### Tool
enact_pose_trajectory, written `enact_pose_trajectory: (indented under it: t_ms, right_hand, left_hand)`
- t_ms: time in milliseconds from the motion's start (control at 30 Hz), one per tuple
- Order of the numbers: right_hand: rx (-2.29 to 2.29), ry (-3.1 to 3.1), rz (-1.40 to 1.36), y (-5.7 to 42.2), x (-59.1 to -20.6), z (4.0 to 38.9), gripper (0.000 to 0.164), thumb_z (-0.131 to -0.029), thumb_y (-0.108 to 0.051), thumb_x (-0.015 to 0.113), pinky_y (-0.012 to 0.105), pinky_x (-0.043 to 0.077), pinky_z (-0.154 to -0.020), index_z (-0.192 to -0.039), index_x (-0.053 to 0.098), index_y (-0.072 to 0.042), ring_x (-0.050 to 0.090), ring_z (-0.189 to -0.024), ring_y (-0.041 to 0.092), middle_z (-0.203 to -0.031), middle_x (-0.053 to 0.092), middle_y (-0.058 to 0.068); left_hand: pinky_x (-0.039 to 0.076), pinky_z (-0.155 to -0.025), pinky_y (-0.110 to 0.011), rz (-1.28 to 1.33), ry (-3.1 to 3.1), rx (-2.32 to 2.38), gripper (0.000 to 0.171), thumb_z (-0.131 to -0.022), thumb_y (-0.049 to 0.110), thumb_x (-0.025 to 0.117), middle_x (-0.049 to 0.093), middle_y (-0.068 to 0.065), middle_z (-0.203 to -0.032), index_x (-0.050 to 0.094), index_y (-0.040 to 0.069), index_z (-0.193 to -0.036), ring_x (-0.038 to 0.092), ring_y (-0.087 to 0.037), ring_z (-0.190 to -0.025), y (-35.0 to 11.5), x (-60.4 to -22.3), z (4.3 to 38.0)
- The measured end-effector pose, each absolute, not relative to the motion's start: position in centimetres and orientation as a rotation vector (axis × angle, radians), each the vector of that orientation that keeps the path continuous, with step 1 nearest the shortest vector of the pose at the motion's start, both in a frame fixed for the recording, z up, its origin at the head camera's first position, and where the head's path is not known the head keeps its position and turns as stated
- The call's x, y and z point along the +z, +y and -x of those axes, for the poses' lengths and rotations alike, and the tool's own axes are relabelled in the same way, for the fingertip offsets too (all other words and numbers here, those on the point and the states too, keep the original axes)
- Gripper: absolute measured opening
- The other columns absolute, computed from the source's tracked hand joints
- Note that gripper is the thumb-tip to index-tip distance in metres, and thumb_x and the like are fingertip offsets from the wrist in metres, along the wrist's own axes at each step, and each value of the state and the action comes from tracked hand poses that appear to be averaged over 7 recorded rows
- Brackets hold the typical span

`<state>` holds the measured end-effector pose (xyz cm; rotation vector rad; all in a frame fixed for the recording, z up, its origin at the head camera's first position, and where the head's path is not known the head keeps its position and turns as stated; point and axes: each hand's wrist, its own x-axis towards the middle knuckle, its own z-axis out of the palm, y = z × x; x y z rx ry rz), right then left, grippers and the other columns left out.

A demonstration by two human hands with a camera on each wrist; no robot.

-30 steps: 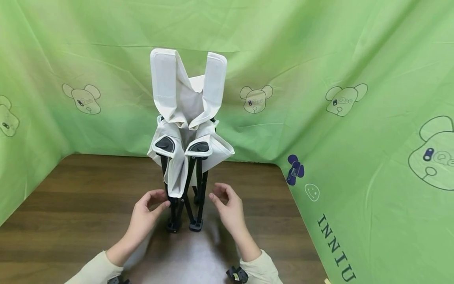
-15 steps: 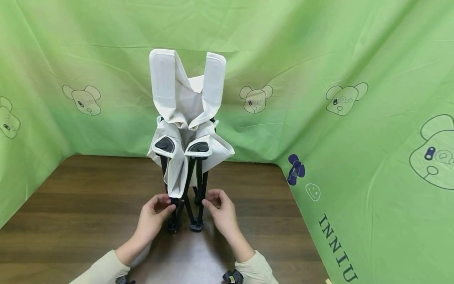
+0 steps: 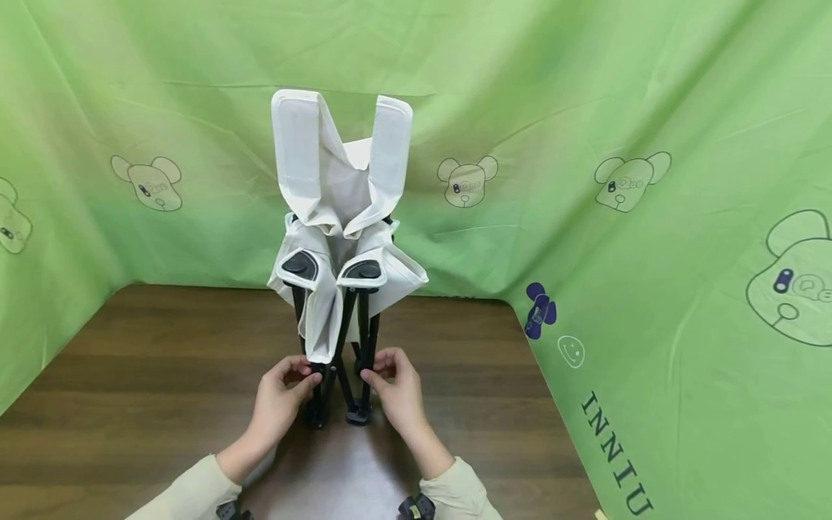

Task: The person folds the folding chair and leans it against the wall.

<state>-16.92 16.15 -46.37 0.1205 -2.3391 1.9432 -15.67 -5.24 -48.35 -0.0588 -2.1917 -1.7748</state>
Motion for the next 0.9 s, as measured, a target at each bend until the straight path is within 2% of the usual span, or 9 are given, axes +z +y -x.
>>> enact_pose_trajectory:
  t_ms: [100,267,467,600,900]
  right_hand:
    - [1.927,-2.338,-0.117,15.88,-46.60,17.04,0.031,-0.085,0.009,0.077,0.038,0.063,-0.065,-0.109,0.057,0.005,0.060,-0.083,0.024,-0.098,0.061,0.023]
    - [1.862,-2.324,-0.124,15.55,-47.00,16.95,0.031,-0.085,0.004,0.080,0.038,0.062,-0.062,-0.106,0.058,-0.001,0.059,-0.079,0.017,-0.095,0.061,0.016]
    - [1.782,-2.318,-0.163,15.47,-47.05,17.10,0.030,-0.086,0.000,0.081,0.029,0.059,-0.057,-0.102,0.057,-0.006,0.062,-0.075,0.018,-0.092,0.060,0.011]
    - [1.748,-2.328,-0.170,15.40,-47.09,17.10,0.030,-0.086,-0.001,0.080,0.027,0.058,-0.057,-0.101,0.056,-0.007,0.062,-0.075,0.020,-0.092,0.059,0.009]
    - [1.711,-2.346,-0.175,15.27,-47.41,17.07,0.028,-0.087,-0.001,0.080,0.023,0.055,-0.058,-0.100,0.055,-0.007,0.060,-0.071,0.014,-0.090,0.059,0.007]
  left_hand:
    - [0.055,-0.071,-0.021,0.056,-2.192,-1.769,0.025,-0.083,0.000,0.083,0.068,-0.006,-0.088,0.073,0.005,-0.106,0.067,-0.020,-0.085,-5.19,-48.33,15.67]
    - [0.055,-0.069,-0.021,0.039,-2.200,-1.783,0.025,-0.083,0.001,0.084,0.069,-0.007,-0.088,0.073,0.005,-0.105,0.066,-0.018,-0.083,-5.15,-48.16,15.62]
    - [0.055,-0.061,-0.022,0.027,-2.196,-1.789,0.026,-0.082,-0.001,0.083,0.068,-0.008,-0.088,0.074,0.005,-0.106,0.064,-0.013,-0.073,-5.10,-47.91,15.88]
    - [0.054,-0.063,-0.021,0.022,-2.207,-1.742,0.026,-0.082,0.001,0.084,0.069,-0.007,-0.088,0.074,0.006,-0.105,0.064,-0.014,-0.075,-4.96,-47.87,15.98]
    - [0.053,-0.069,-0.020,0.017,-2.228,-1.665,0.025,-0.083,0.002,0.084,0.070,-0.005,-0.088,0.074,0.008,-0.105,0.067,-0.017,-0.080,-4.70,-48.01,16.01]
